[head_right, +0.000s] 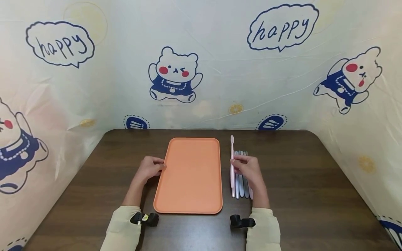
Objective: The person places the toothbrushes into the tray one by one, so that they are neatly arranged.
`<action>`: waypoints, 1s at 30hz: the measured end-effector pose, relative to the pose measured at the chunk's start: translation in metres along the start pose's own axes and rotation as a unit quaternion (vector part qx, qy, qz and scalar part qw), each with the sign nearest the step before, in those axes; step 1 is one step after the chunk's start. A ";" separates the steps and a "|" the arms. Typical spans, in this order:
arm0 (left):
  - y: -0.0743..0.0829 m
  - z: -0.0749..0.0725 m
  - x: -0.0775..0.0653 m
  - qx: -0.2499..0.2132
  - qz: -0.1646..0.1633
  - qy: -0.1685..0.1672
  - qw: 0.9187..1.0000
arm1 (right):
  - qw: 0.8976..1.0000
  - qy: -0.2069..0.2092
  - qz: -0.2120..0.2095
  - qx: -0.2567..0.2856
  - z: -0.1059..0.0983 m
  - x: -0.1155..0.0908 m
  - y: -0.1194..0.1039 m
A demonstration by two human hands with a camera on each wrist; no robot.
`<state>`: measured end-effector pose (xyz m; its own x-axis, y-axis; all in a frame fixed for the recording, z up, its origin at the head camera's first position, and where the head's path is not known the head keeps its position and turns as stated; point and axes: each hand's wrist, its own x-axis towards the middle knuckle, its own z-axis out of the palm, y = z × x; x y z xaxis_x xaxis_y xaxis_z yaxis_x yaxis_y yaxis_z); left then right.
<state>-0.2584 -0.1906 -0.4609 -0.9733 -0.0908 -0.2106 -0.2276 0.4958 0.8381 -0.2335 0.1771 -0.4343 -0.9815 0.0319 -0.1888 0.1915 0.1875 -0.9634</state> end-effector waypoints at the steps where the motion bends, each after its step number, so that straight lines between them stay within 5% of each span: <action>1: 0.000 0.000 0.000 0.000 -0.001 0.000 1.000 | 1.000 0.000 0.000 -0.001 0.001 0.000 0.000; 30: -0.005 0.003 0.003 0.008 0.008 0.008 1.000 | 0.999 0.022 -0.047 0.014 0.043 0.004 0.002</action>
<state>-0.2596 -0.1912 -0.4674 -0.9774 -0.0961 -0.1884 -0.2109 0.5109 0.8334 -0.2367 0.1352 -0.4455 -0.9943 0.0587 -0.0887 0.0972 0.1639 -0.9817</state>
